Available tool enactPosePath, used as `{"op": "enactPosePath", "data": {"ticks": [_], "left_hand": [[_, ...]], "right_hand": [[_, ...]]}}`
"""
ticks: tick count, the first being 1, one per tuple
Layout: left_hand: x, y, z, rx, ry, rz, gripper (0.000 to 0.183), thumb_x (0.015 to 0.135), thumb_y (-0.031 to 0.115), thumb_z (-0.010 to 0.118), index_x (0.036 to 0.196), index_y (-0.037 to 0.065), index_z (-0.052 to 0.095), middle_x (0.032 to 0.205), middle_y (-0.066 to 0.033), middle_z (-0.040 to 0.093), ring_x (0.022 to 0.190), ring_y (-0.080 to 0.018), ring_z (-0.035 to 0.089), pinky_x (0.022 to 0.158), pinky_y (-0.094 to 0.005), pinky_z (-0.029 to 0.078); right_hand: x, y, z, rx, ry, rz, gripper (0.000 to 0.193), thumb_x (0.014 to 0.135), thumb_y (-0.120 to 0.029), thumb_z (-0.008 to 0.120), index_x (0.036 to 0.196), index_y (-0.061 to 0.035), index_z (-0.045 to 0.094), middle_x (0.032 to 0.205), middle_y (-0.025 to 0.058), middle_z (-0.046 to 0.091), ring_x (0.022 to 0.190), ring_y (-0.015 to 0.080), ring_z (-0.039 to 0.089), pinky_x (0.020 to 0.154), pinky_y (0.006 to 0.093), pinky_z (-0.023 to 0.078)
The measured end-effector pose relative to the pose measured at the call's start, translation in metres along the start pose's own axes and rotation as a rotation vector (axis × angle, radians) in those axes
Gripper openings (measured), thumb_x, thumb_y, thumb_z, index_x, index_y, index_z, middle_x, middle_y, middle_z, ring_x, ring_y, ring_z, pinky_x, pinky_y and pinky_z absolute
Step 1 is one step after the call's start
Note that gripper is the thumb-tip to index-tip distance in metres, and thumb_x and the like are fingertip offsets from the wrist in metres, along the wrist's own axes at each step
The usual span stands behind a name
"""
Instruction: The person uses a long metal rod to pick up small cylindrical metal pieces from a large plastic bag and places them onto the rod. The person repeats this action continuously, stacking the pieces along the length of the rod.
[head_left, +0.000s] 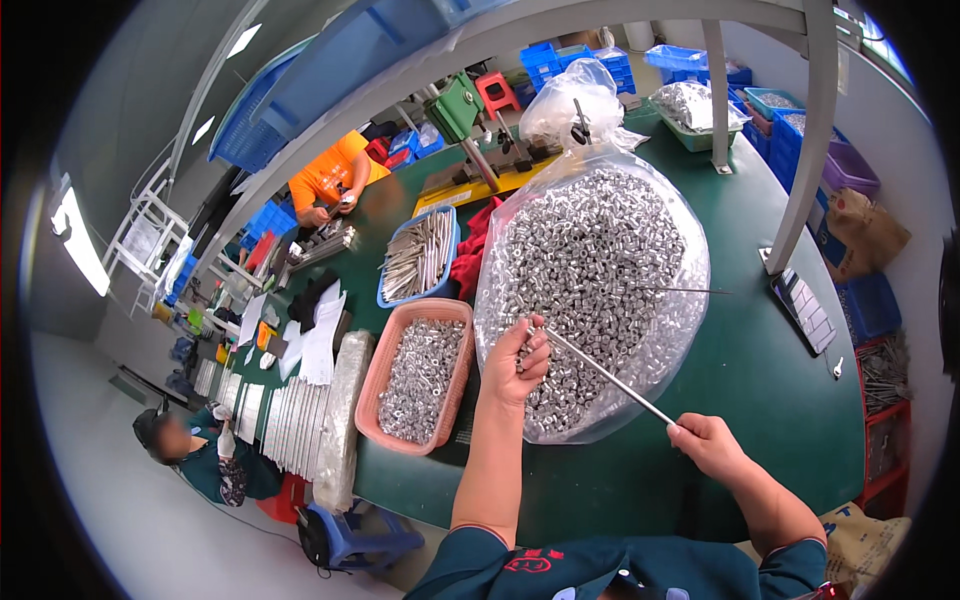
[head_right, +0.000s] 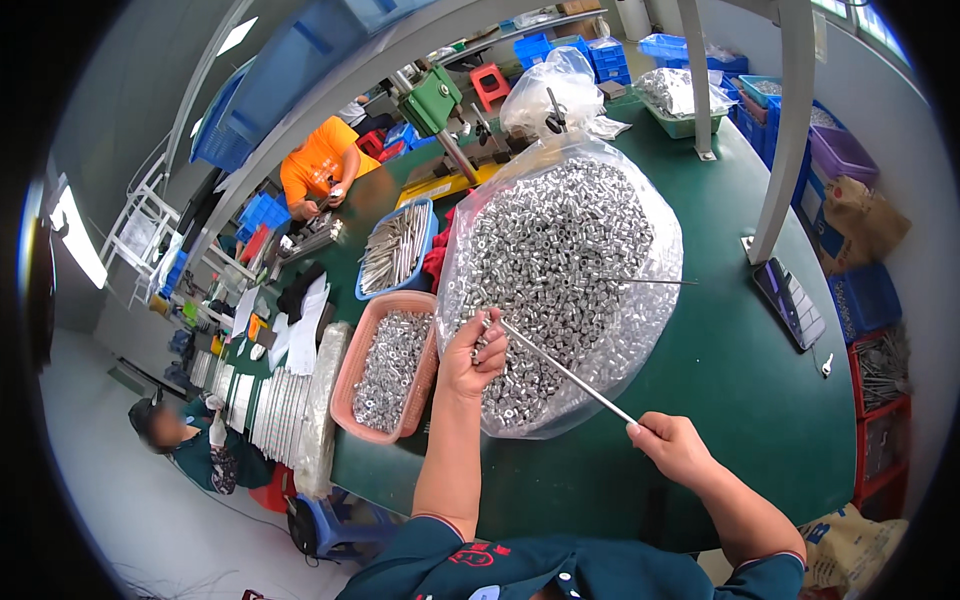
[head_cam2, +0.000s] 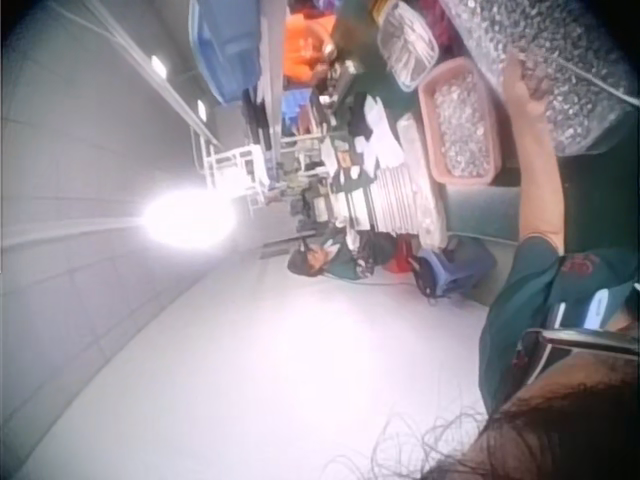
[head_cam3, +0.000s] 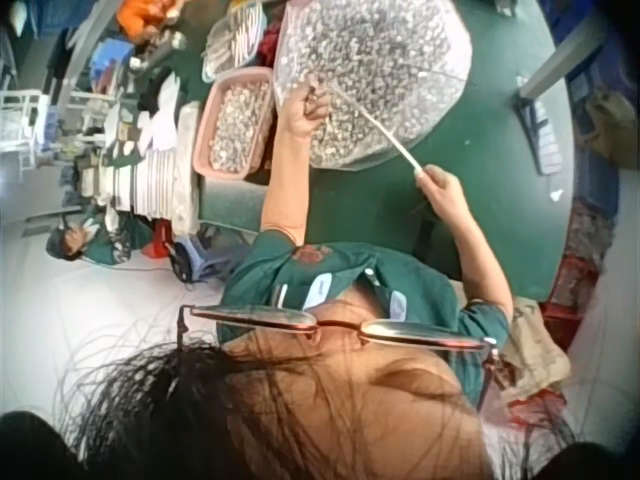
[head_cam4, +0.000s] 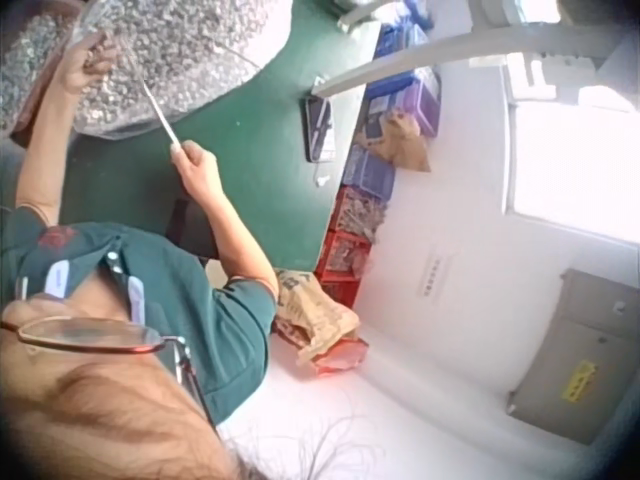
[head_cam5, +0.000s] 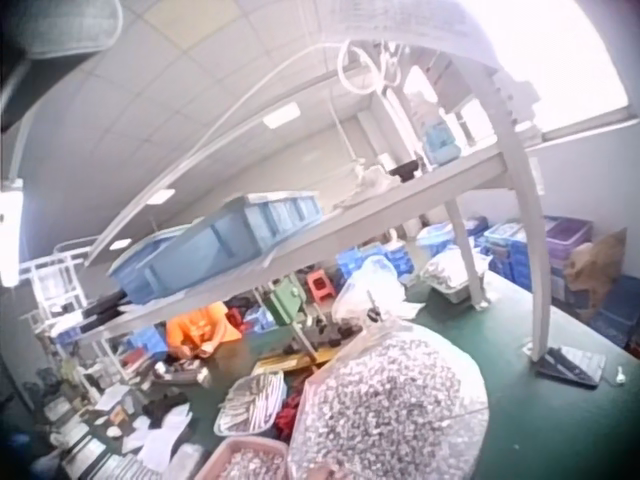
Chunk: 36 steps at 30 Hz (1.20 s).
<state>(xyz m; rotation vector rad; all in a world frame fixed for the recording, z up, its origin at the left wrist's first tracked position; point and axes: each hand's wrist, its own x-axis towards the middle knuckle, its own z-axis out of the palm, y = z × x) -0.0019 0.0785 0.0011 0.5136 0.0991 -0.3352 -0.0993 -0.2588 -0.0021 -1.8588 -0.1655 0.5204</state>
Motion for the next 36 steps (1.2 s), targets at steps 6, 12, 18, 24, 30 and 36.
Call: {"op": "enactPosePath", "data": {"ticks": [6, 12, 18, 24, 30, 36], "left_hand": [[-0.007, -0.008, 0.018, 0.278, 0.067, 0.033, 0.022, 0.095, 0.021, 0.056, 0.105, 0.002, 0.057, 0.068, -0.0023, 0.049, 0.047, -0.0063, 0.038, 0.037, -0.0178, 0.023], [-0.004, -0.007, 0.006, 0.057, -0.012, -0.050, 0.022, 0.096, 0.022, 0.055, 0.104, 0.002, 0.057, 0.071, -0.0022, 0.049, 0.047, -0.0056, 0.037, 0.037, -0.0170, 0.024], [-0.006, -0.007, 0.009, 0.068, -0.057, -0.051, 0.022, 0.095, 0.021, 0.056, 0.105, 0.002, 0.057, 0.072, -0.0033, 0.049, 0.048, -0.0048, 0.036, 0.037, -0.0164, 0.024], [-0.005, -0.004, 0.004, -0.019, -0.039, -0.095, 0.019, 0.094, 0.017, 0.057, 0.104, 0.001, 0.057, 0.073, -0.0048, 0.050, 0.048, -0.0050, 0.036, 0.037, -0.0167, 0.024], [-0.003, 0.000, -0.005, -0.093, -0.033, -0.087, 0.018, 0.093, 0.017, 0.058, 0.102, 0.002, 0.058, 0.075, -0.0053, 0.051, 0.049, -0.0053, 0.037, 0.037, -0.0163, 0.025], [-0.006, -0.004, 0.007, 0.088, -0.033, -0.069, 0.017, 0.092, 0.017, 0.058, 0.100, 0.001, 0.059, 0.073, -0.0044, 0.052, 0.049, -0.0046, 0.037, 0.036, -0.0154, 0.025]], "right_hand": [[-0.002, -0.009, -0.003, -0.062, -0.020, 0.036, 0.032, 0.094, -0.028, 0.057, 0.081, 0.0016, 0.059, 0.060, 0.0014, 0.047, 0.057, 0.0093, 0.041, 0.052, 0.0302, 0.038], [-0.002, -0.008, -0.004, -0.085, -0.015, 0.024, 0.032, 0.094, -0.028, 0.058, 0.081, 0.0012, 0.060, 0.060, 0.0012, 0.047, 0.056, 0.0091, 0.042, 0.051, 0.0300, 0.038], [0.000, -0.003, -0.004, -0.054, -0.016, 0.020, 0.031, 0.093, -0.028, 0.059, 0.082, 0.0012, 0.061, 0.060, 0.0012, 0.049, 0.057, 0.0090, 0.043, 0.051, 0.0295, 0.038], [-0.002, -0.008, -0.004, -0.079, 0.012, -0.013, 0.030, 0.092, -0.027, 0.060, 0.083, 0.0015, 0.061, 0.060, 0.0017, 0.050, 0.057, 0.0088, 0.044, 0.051, 0.0290, 0.038], [-0.002, -0.008, -0.005, -0.067, 0.040, -0.007, 0.029, 0.092, -0.025, 0.060, 0.082, 0.0018, 0.061, 0.059, 0.0016, 0.049, 0.056, 0.0091, 0.044, 0.051, 0.0294, 0.037], [-0.001, -0.006, -0.004, -0.088, 0.045, -0.017, 0.028, 0.091, -0.024, 0.061, 0.081, 0.0023, 0.060, 0.057, 0.0031, 0.048, 0.054, 0.0099, 0.043, 0.050, 0.0304, 0.037]]}}
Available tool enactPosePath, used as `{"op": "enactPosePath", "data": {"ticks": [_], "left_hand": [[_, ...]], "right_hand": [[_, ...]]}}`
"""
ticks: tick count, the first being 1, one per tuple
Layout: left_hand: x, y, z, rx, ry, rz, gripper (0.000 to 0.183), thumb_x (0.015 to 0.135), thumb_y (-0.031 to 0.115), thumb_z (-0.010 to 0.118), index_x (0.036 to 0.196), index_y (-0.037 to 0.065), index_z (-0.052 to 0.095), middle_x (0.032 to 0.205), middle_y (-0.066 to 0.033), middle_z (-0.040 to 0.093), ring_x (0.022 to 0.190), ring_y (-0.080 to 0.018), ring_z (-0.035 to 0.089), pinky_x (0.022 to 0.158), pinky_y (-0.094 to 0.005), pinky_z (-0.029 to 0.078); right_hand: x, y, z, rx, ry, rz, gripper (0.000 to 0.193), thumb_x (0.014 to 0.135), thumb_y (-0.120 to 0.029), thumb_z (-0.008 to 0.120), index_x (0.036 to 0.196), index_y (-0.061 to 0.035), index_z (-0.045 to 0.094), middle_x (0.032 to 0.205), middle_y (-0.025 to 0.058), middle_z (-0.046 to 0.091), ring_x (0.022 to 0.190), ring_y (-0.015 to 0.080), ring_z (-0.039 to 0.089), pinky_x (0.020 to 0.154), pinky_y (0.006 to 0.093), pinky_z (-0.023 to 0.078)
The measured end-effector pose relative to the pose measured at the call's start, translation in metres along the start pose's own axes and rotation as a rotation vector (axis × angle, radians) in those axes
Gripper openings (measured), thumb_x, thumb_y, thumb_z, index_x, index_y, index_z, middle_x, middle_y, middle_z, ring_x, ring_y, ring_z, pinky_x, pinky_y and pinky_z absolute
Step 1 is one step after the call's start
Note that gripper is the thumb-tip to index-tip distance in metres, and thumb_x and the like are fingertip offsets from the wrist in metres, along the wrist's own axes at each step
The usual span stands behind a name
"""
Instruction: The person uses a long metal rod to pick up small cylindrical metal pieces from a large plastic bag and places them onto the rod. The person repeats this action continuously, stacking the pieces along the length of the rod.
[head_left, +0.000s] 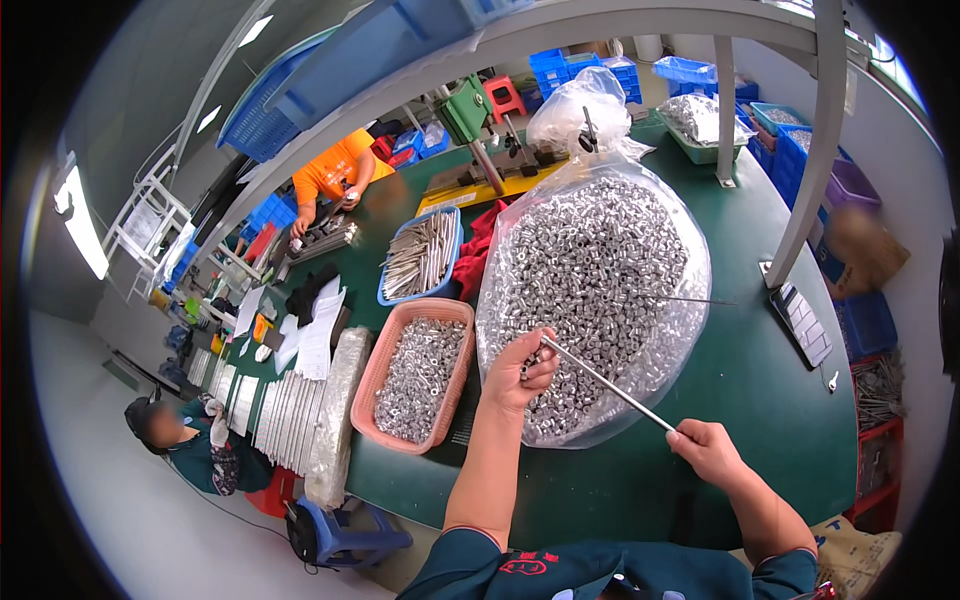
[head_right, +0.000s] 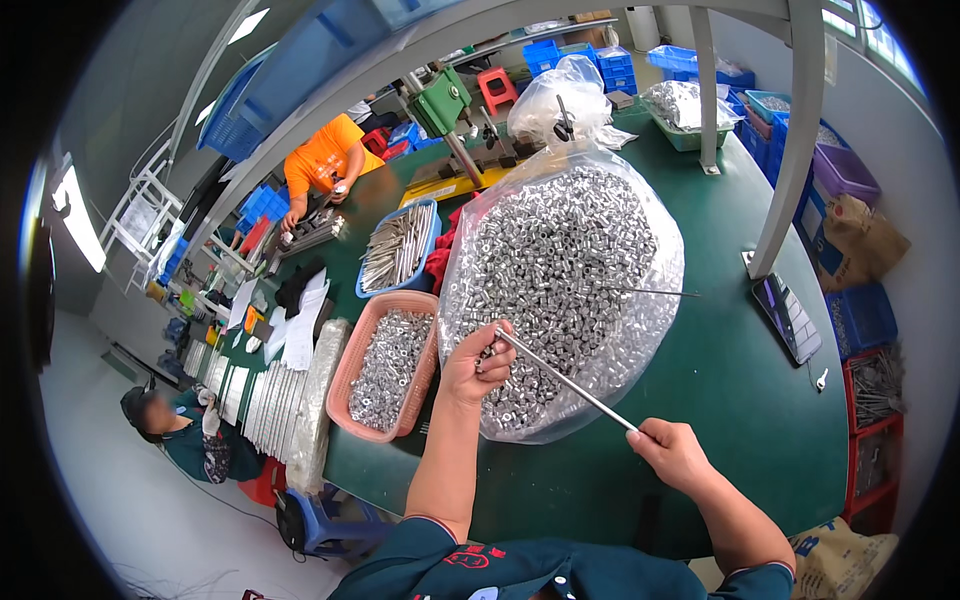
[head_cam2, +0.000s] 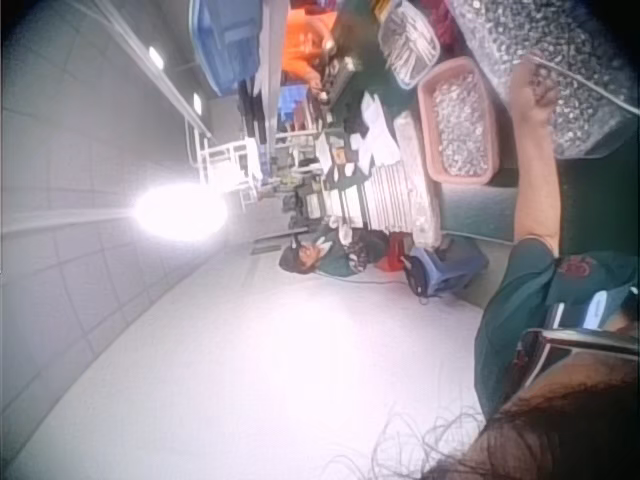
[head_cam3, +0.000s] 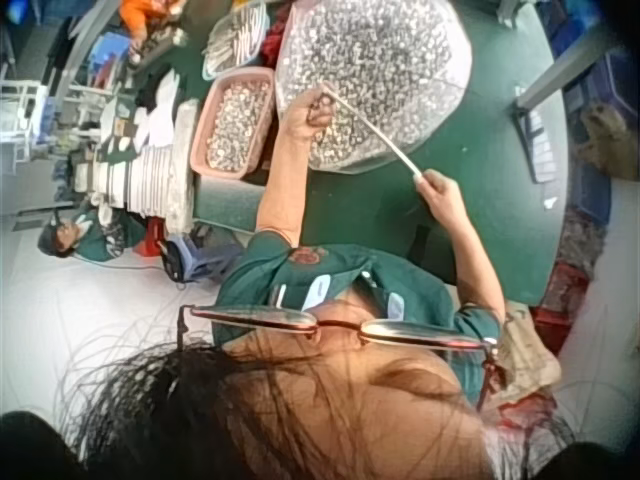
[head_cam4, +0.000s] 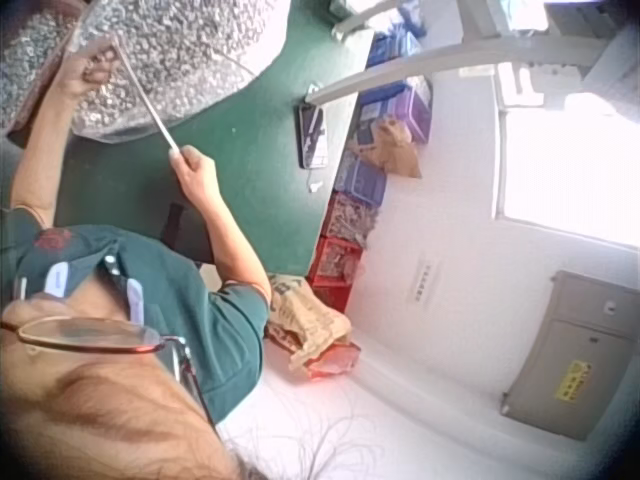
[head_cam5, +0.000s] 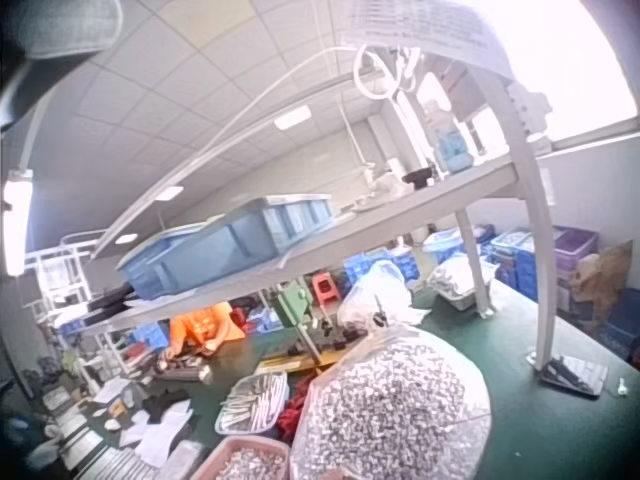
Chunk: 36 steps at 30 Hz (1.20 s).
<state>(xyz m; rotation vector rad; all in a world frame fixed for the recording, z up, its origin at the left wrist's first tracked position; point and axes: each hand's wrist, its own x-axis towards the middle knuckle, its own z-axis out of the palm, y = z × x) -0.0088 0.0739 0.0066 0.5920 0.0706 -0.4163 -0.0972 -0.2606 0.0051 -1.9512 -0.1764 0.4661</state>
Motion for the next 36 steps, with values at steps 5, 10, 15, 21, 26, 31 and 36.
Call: {"op": "enactPosePath", "data": {"ticks": [5, 10, 15, 21, 26, 31, 36], "left_hand": [[-0.002, 0.006, -0.010, 0.061, -0.051, -0.084, 0.018, 0.091, 0.016, 0.058, 0.099, 0.000, 0.059, 0.071, -0.0038, 0.052, 0.046, -0.0037, 0.035, 0.035, -0.0156, 0.022], [-0.002, -0.001, 0.004, 0.045, -0.042, -0.055, 0.021, 0.093, 0.018, 0.056, 0.103, 0.000, 0.058, 0.072, -0.0035, 0.051, 0.046, -0.0037, 0.034, 0.036, -0.0158, 0.022], [-0.005, -0.003, 0.016, 0.075, -0.043, 0.050, 0.022, 0.096, 0.017, 0.053, 0.109, -0.001, 0.056, 0.076, -0.0049, 0.050, 0.047, -0.0048, 0.035, 0.038, -0.0160, 0.023], [-0.006, 0.002, 0.014, 0.083, -0.052, 0.054, 0.025, 0.095, 0.015, 0.053, 0.114, -0.001, 0.055, 0.078, -0.0053, 0.051, 0.048, -0.0047, 0.035, 0.039, -0.0162, 0.024], [-0.008, 0.002, 0.017, 0.223, 0.006, 0.089, 0.028, 0.094, 0.016, 0.055, 0.115, -0.002, 0.057, 0.076, -0.0040, 0.053, 0.048, -0.0043, 0.037, 0.039, -0.0164, 0.025], [-0.008, 0.003, 0.019, 0.222, 0.035, 0.087, 0.026, 0.093, 0.015, 0.056, 0.113, -0.002, 0.058, 0.072, -0.0028, 0.054, 0.047, -0.0046, 0.038, 0.039, -0.0167, 0.025], [-0.006, 0.002, 0.015, 0.271, 0.054, 0.105, 0.026, 0.094, 0.017, 0.055, 0.112, -0.002, 0.058, 0.072, -0.0027, 0.054, 0.047, -0.0048, 0.038, 0.039, -0.0172, 0.026]], "right_hand": [[-0.002, -0.001, 0.001, -0.155, 0.113, -0.121, 0.027, 0.089, -0.023, 0.064, 0.079, 0.0019, 0.060, 0.055, 0.0057, 0.048, 0.051, 0.0119, 0.043, 0.048, 0.0317, 0.037], [-0.002, 0.000, 0.000, -0.084, 0.050, -0.059, 0.028, 0.091, -0.024, 0.062, 0.079, 0.0014, 0.059, 0.057, 0.0037, 0.047, 0.053, 0.0102, 0.043, 0.050, 0.0307, 0.037], [-0.001, -0.004, 0.002, 0.074, -0.018, 0.040, 0.029, 0.092, -0.026, 0.061, 0.079, 0.0008, 0.059, 0.060, -0.0005, 0.046, 0.057, 0.0075, 0.041, 0.051, 0.0284, 0.036], [0.001, 0.003, 0.000, 0.123, -0.004, 0.027, 0.029, 0.092, -0.025, 0.061, 0.080, 0.0013, 0.060, 0.060, -0.0006, 0.047, 0.057, 0.0074, 0.042, 0.051, 0.0283, 0.036], [0.001, -0.001, 0.001, 0.026, -0.010, 0.036, 0.029, 0.091, -0.025, 0.061, 0.081, 0.0022, 0.060, 0.059, 0.0010, 0.046, 0.056, 0.0084, 0.041, 0.050, 0.0296, 0.036], [0.000, 0.000, 0.002, 0.013, -0.003, 0.036, 0.029, 0.091, -0.024, 0.061, 0.081, 0.0026, 0.059, 0.058, 0.0019, 0.045, 0.055, 0.0090, 0.040, 0.050, 0.0305, 0.036], [0.000, 0.001, 0.003, 0.012, 0.010, 0.029, 0.029, 0.091, -0.024, 0.061, 0.080, 0.0029, 0.058, 0.057, 0.0024, 0.045, 0.055, 0.0094, 0.040, 0.049, 0.0307, 0.035]]}}
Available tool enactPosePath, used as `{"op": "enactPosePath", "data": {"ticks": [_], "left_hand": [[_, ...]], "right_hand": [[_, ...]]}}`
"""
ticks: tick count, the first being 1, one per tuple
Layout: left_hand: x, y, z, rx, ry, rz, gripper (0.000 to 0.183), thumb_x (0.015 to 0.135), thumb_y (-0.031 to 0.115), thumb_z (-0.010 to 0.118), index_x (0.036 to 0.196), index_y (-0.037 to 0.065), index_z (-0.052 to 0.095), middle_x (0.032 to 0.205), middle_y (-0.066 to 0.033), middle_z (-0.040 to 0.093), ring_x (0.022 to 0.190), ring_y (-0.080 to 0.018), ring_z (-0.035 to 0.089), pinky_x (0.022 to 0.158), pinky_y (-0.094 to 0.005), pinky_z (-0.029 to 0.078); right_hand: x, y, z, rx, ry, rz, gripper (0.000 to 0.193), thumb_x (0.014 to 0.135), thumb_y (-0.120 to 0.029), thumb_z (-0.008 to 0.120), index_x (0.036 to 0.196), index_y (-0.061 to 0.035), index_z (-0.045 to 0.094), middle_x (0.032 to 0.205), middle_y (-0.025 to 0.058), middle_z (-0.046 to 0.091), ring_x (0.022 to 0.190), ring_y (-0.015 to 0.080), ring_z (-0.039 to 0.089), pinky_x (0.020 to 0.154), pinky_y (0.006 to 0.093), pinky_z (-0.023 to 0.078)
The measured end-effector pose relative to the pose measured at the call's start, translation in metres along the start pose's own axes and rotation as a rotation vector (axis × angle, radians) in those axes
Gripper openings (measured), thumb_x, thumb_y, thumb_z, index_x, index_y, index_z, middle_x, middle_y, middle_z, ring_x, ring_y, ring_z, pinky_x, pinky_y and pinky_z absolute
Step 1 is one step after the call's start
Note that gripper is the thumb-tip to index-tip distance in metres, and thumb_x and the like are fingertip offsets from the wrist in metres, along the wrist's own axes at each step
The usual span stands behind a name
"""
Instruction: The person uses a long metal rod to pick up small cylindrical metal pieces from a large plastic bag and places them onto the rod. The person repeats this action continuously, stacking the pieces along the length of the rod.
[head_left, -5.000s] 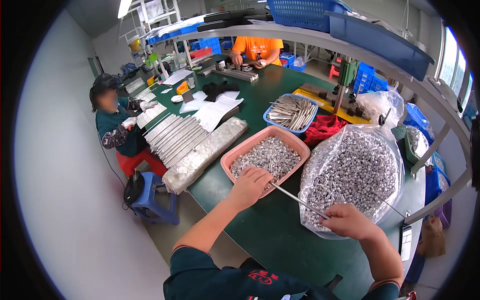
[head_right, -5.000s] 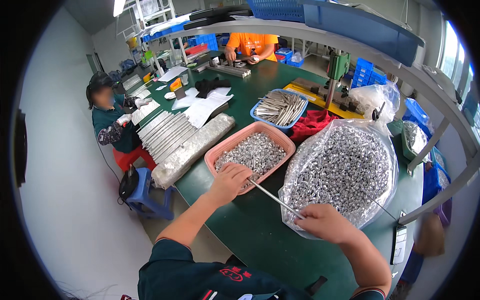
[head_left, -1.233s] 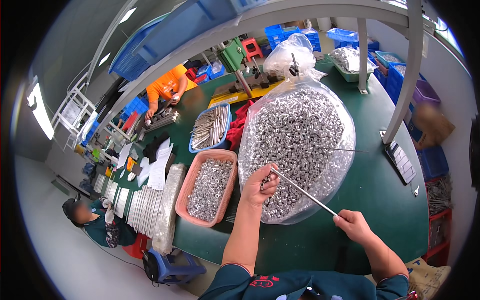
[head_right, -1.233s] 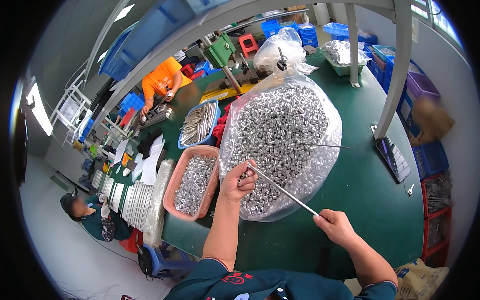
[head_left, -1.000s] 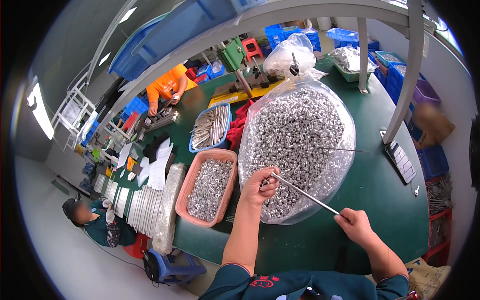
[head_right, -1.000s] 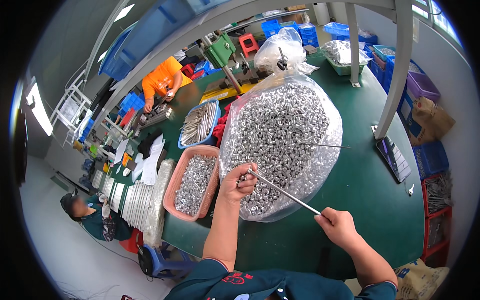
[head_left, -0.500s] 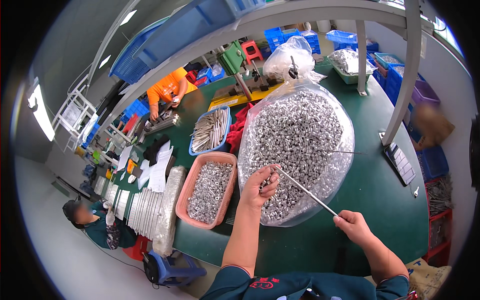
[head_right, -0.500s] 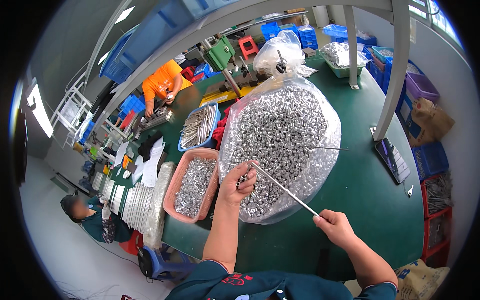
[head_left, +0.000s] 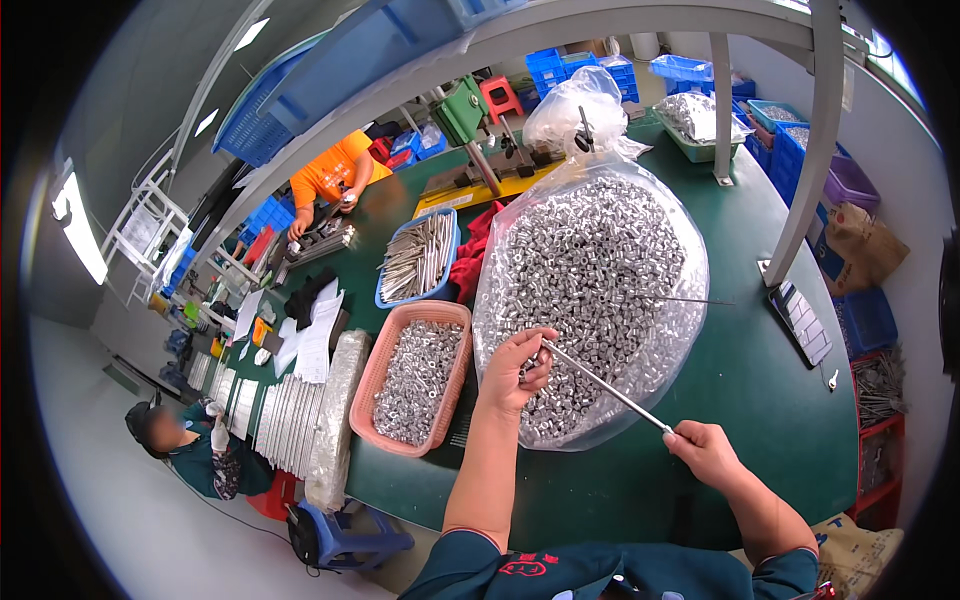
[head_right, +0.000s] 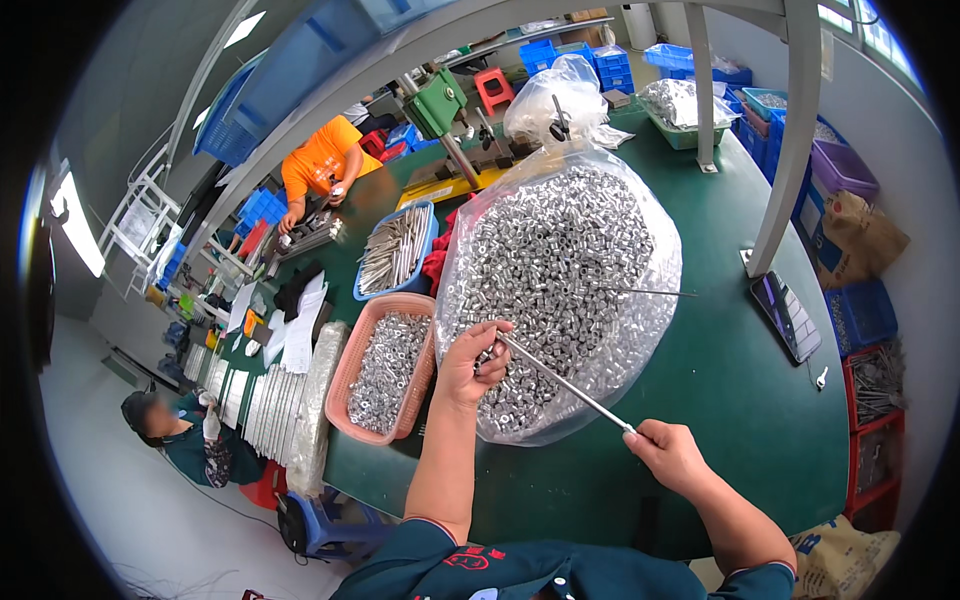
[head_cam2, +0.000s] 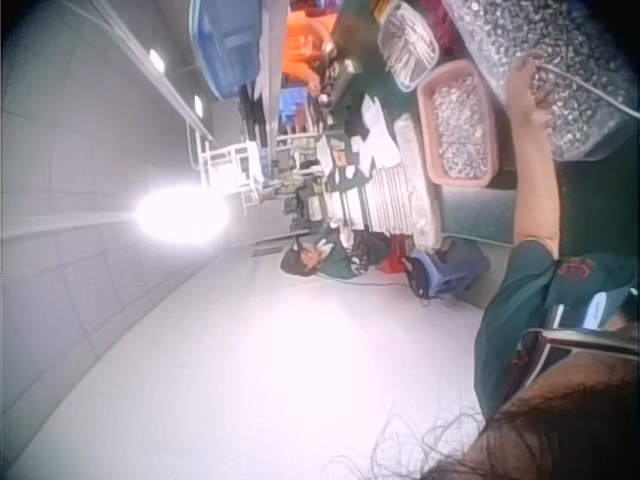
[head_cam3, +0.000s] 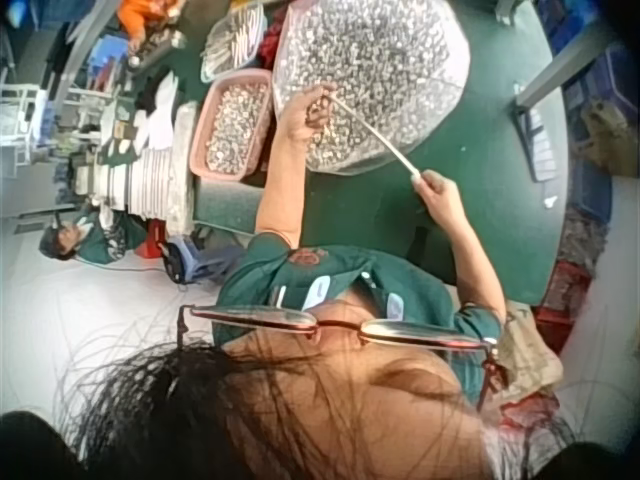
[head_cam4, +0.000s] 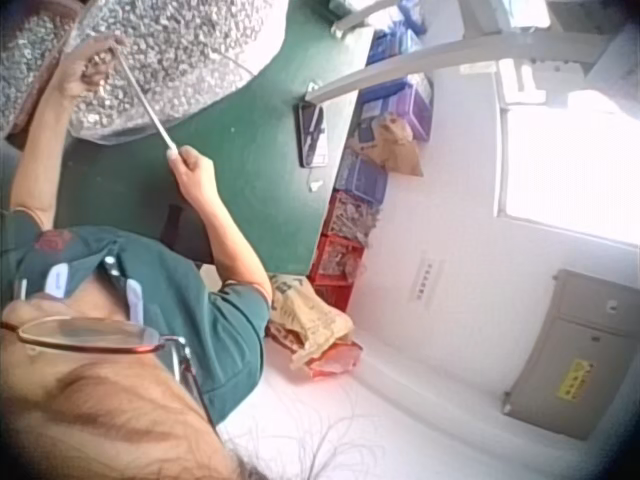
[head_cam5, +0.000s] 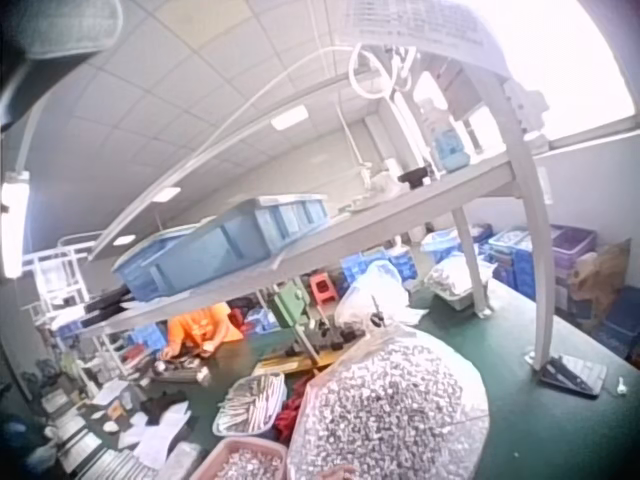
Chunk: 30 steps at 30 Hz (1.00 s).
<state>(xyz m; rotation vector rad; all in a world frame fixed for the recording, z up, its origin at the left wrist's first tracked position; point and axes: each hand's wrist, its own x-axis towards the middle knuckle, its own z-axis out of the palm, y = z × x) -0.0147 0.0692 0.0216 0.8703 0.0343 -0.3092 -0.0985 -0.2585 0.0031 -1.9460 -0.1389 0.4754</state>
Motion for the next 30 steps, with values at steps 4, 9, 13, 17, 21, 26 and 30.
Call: {"op": "enactPosePath", "data": {"ticks": [4, 9, 13, 17, 21, 26, 30], "left_hand": [[0.003, -0.011, 0.000, -0.046, -0.022, -0.029, 0.031, 0.095, 0.023, 0.055, 0.112, -0.003, 0.058, 0.072, -0.0025, 0.053, 0.047, -0.0047, 0.037, 0.039, -0.0173, 0.025], [0.003, -0.017, 0.016, -0.005, -0.059, -0.129, 0.050, 0.095, 0.043, 0.052, 0.114, -0.003, 0.057, 0.073, -0.0022, 0.050, 0.048, -0.0036, 0.034, 0.039, -0.0160, 0.024], [0.003, -0.010, 0.012, -0.076, 0.041, -0.149, 0.047, 0.099, 0.040, 0.045, 0.116, -0.002, 0.054, 0.079, -0.0067, 0.054, 0.049, -0.0059, 0.034, 0.040, -0.0164, 0.025], [0.007, -0.009, -0.008, -0.333, 0.083, -0.144, 0.038, 0.098, 0.031, 0.047, 0.115, -0.003, 0.051, 0.094, -0.0132, 0.050, 0.063, -0.0109, 0.041, 0.040, -0.0173, 0.028], [0.005, -0.001, 0.014, -0.710, 0.401, 0.019, 0.027, 0.097, 0.015, 0.047, 0.115, -0.004, 0.052, 0.102, -0.0165, 0.050, 0.073, -0.0144, 0.044, 0.043, -0.0174, 0.032], [0.004, -0.009, -0.010, -0.439, 0.143, -0.075, 0.023, 0.095, 0.008, 0.050, 0.116, 0.001, 0.054, 0.089, -0.0101, 0.056, 0.056, -0.0061, 0.040, 0.039, -0.0160, 0.027], [0.002, -0.005, 0.006, -0.198, 0.159, 0.017, 0.023, 0.096, 0.014, 0.051, 0.115, 0.002, 0.055, 0.085, -0.0080, 0.057, 0.049, -0.0052, 0.038, 0.036, -0.0165, 0.024]], "right_hand": [[0.000, 0.001, 0.002, -0.026, 0.030, -0.044, 0.030, 0.091, -0.024, 0.061, 0.078, 0.0029, 0.057, 0.057, 0.0032, 0.045, 0.054, 0.0096, 0.040, 0.049, 0.0309, 0.036], [0.000, 0.001, 0.003, 0.008, 0.057, -0.040, 0.030, 0.092, -0.024, 0.061, 0.077, 0.0021, 0.057, 0.056, 0.0028, 0.044, 0.054, 0.0094, 0.040, 0.049, 0.0308, 0.036], [0.000, 0.000, -0.002, 0.031, 0.060, -0.034, 0.031, 0.092, -0.025, 0.060, 0.077, 0.0013, 0.057, 0.057, 0.0017, 0.044, 0.055, 0.0088, 0.039, 0.049, 0.0300, 0.035], [0.001, 0.005, 0.000, 0.064, 0.028, -0.017, 0.031, 0.092, -0.026, 0.059, 0.077, 0.0008, 0.057, 0.058, 0.0005, 0.044, 0.055, 0.0080, 0.039, 0.050, 0.0294, 0.035], [0.001, 0.003, -0.001, 0.085, 0.010, 0.025, 0.032, 0.093, -0.027, 0.059, 0.077, 0.0003, 0.058, 0.058, -0.0011, 0.044, 0.056, 0.0072, 0.039, 0.050, 0.0287, 0.035], [0.001, 0.002, -0.001, 0.104, -0.003, 0.024, 0.031, 0.093, -0.027, 0.059, 0.077, -0.0004, 0.059, 0.059, -0.0023, 0.045, 0.056, 0.0064, 0.039, 0.049, 0.0279, 0.034], [0.000, 0.001, -0.002, 0.104, -0.019, 0.037, 0.027, 0.092, -0.024, 0.059, 0.077, -0.0019, 0.059, 0.063, -0.0037, 0.049, 0.057, 0.0047, 0.042, 0.050, 0.0245, 0.034]]}}
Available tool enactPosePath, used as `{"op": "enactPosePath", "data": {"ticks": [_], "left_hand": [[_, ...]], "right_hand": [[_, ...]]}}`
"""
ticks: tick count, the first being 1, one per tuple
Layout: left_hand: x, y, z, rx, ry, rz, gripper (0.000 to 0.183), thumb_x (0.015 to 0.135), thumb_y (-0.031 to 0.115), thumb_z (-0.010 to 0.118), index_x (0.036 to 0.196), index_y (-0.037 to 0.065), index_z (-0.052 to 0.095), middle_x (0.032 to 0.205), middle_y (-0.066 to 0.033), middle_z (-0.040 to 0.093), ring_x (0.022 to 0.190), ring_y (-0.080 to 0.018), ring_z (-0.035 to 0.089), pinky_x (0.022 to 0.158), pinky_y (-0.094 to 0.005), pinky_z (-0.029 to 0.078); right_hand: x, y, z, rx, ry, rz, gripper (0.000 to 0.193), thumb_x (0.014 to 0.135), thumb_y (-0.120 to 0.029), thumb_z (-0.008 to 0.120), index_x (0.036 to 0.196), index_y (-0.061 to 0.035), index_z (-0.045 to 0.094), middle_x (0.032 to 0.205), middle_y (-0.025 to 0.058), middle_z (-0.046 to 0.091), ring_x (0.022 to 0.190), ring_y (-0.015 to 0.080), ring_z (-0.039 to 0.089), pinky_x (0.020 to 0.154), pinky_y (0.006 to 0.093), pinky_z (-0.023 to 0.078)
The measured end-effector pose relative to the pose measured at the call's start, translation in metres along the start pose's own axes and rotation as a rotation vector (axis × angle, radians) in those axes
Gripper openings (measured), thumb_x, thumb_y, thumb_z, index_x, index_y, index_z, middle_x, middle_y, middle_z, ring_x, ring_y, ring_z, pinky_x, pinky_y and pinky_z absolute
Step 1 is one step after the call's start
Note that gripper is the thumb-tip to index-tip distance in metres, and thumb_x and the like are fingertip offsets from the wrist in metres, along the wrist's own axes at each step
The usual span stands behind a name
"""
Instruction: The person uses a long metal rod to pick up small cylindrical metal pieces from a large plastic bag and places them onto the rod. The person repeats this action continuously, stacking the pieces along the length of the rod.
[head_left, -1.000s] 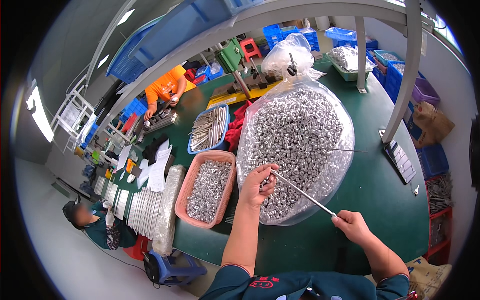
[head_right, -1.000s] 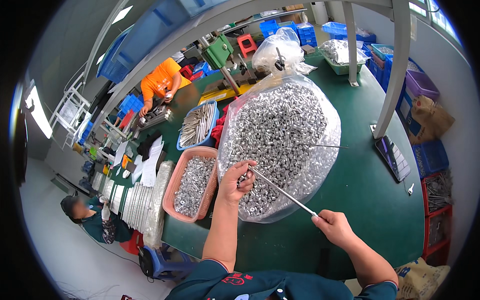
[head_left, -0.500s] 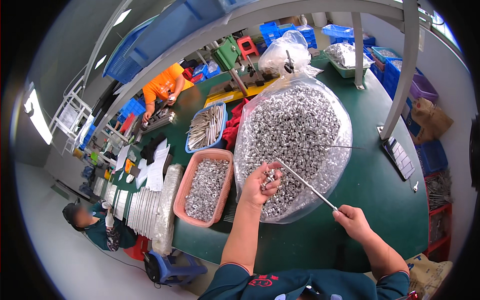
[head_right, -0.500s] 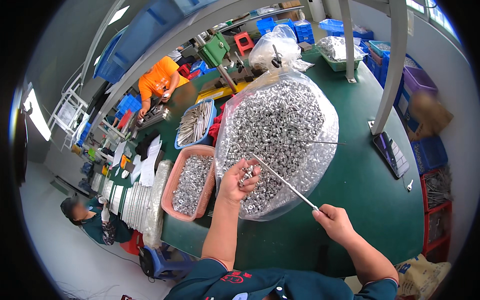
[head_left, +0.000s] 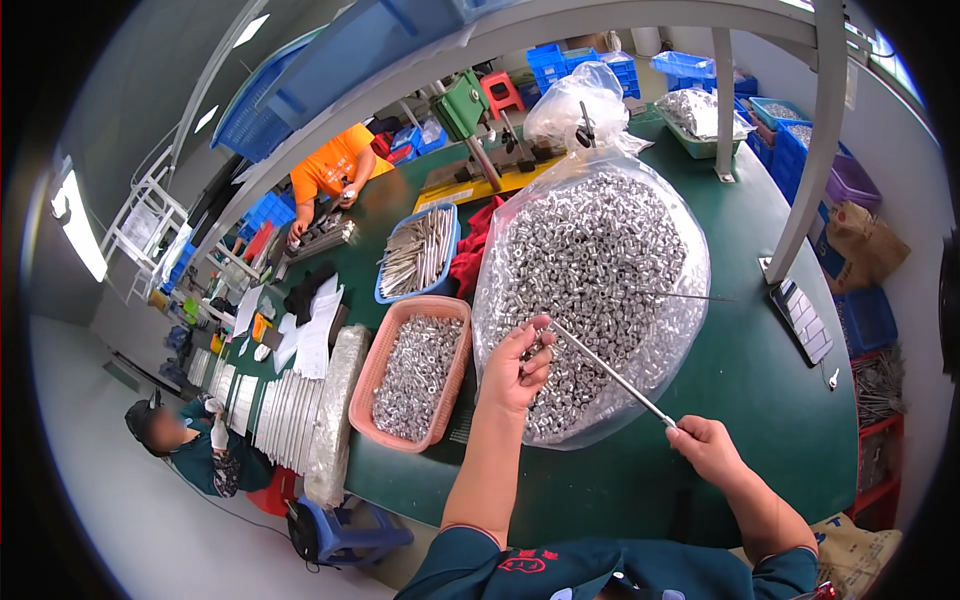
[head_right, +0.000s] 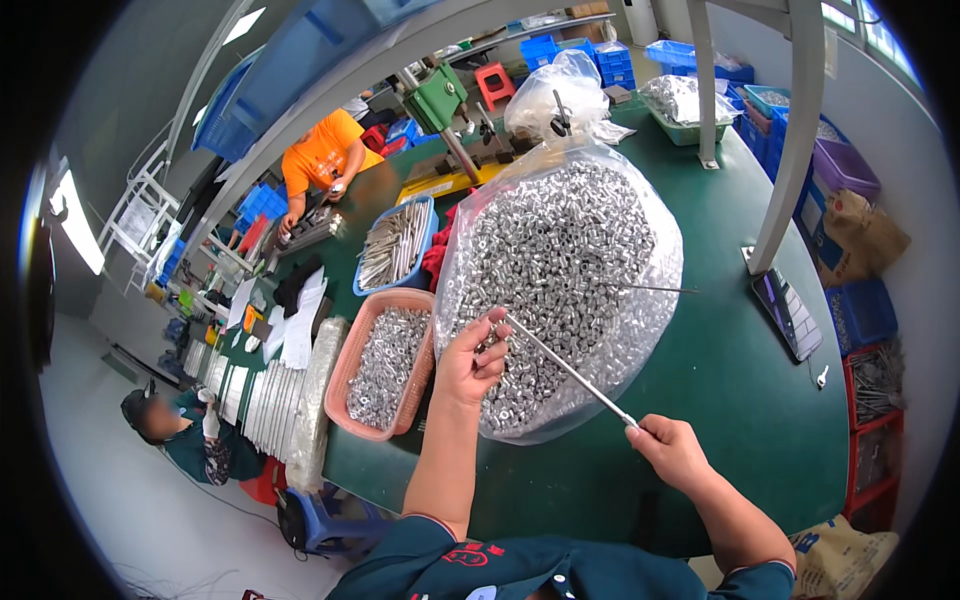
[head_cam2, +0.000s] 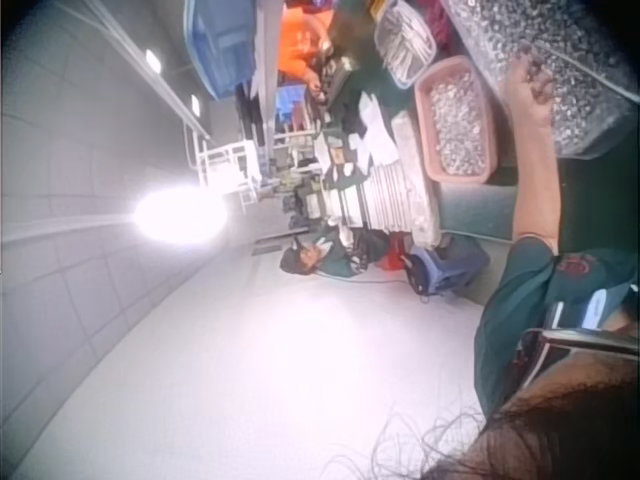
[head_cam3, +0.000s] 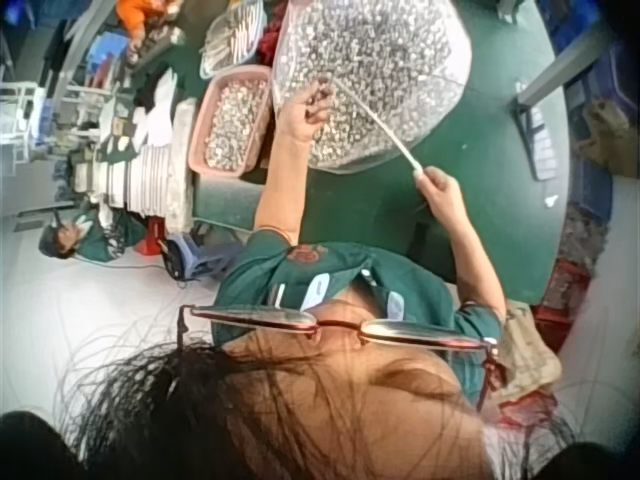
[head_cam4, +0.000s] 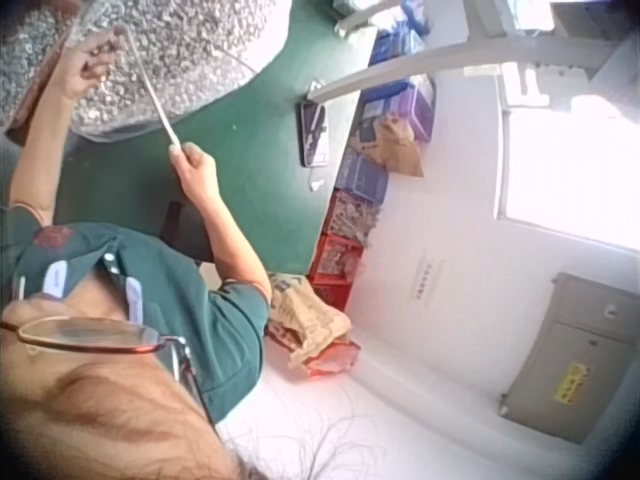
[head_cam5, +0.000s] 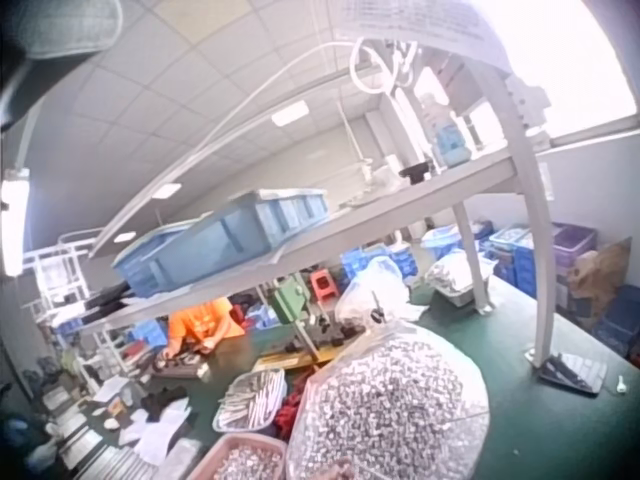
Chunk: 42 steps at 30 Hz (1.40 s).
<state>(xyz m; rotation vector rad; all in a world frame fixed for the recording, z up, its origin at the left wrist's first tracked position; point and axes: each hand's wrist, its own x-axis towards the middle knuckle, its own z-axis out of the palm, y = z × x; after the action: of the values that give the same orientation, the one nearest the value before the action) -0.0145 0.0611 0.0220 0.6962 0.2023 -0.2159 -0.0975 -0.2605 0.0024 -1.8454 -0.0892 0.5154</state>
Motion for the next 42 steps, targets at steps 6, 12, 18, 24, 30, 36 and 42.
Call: {"op": "enactPosePath", "data": {"ticks": [6, 12, 18, 24, 30, 36, 42], "left_hand": [[-0.002, 0.002, -0.005, 0.089, -0.039, 0.058, 0.024, 0.098, 0.025, 0.051, 0.109, 0.004, 0.055, 0.073, -0.0071, 0.055, 0.042, -0.0068, 0.035, 0.035, -0.0189, 0.024], [-0.008, 0.005, 0.002, 0.262, -0.045, 0.080, 0.022, 0.096, 0.028, 0.055, 0.099, 0.007, 0.055, 0.060, -0.0035, 0.050, 0.040, -0.0067, 0.034, 0.035, -0.0195, 0.023], [-0.011, 0.007, 0.006, 0.667, -0.030, 0.139, 0.027, 0.094, 0.032, 0.059, 0.093, 0.006, 0.057, 0.057, -0.0012, 0.050, 0.040, -0.0039, 0.033, 0.035, -0.0186, 0.020], [-0.011, 0.009, 0.003, 0.681, -0.141, 0.059, 0.033, 0.095, 0.036, 0.056, 0.093, 0.004, 0.057, 0.057, -0.0007, 0.049, 0.039, -0.0028, 0.032, 0.036, -0.0183, 0.020], [-0.016, 0.007, 0.017, 0.403, -0.073, -0.005, 0.044, 0.099, 0.044, 0.043, 0.097, 0.002, 0.058, 0.058, -0.0032, 0.049, 0.039, -0.0042, 0.029, 0.035, -0.0188, 0.020], [-0.015, 0.007, 0.014, 0.454, -0.086, 0.018, 0.034, 0.099, 0.034, 0.045, 0.097, 0.002, 0.058, 0.059, -0.0037, 0.049, 0.038, -0.0047, 0.028, 0.034, -0.0182, 0.020], [-0.013, 0.007, 0.012, 0.529, -0.108, 0.022, 0.030, 0.098, 0.031, 0.048, 0.096, 0.002, 0.057, 0.059, -0.0033, 0.049, 0.038, -0.0044, 0.028, 0.034, -0.0177, 0.020]], "right_hand": [[0.000, -0.001, 0.001, -0.030, -0.003, -0.009, 0.030, 0.092, -0.026, 0.061, 0.080, 0.0015, 0.059, 0.059, -0.0007, 0.047, 0.057, 0.0072, 0.041, 0.050, 0.0284, 0.035], [-0.003, -0.002, 0.001, -0.104, -0.022, -0.050, 0.028, 0.091, -0.024, 0.062, 0.083, 0.0028, 0.060, 0.059, 0.0025, 0.049, 0.057, 0.0092, 0.043, 0.051, 0.0300, 0.038], [-0.005, -0.013, -0.006, -0.338, 0.093, -0.139, 0.022, 0.086, -0.018, 0.066, 0.080, 0.0014, 0.060, 0.055, 0.0086, 0.048, 0.050, 0.0151, 0.044, 0.049, 0.0325, 0.039], [-0.005, -0.014, -0.008, -0.378, 0.130, -0.190, 0.023, 0.086, -0.021, 0.067, 0.080, -0.0002, 0.061, 0.057, 0.0136, 0.054, 0.051, 0.0265, 0.052, 0.051, 0.0357, 0.042], [-0.001, -0.005, -0.006, -0.242, 0.069, -0.117, 0.025, 0.087, -0.022, 0.066, 0.083, 0.0022, 0.061, 0.056, 0.0093, 0.051, 0.050, 0.0161, 0.047, 0.050, 0.0331, 0.040], [-0.001, -0.007, -0.005, -0.194, 0.042, -0.091, 0.024, 0.088, -0.021, 0.066, 0.083, 0.0026, 0.062, 0.056, 0.0086, 0.050, 0.051, 0.0148, 0.047, 0.050, 0.0324, 0.040], [-0.001, 0.000, -0.003, -0.240, 0.070, -0.120, 0.027, 0.089, -0.024, 0.065, 0.081, 0.0015, 0.062, 0.058, 0.0052, 0.050, 0.053, 0.0115, 0.046, 0.050, 0.0311, 0.039]]}}
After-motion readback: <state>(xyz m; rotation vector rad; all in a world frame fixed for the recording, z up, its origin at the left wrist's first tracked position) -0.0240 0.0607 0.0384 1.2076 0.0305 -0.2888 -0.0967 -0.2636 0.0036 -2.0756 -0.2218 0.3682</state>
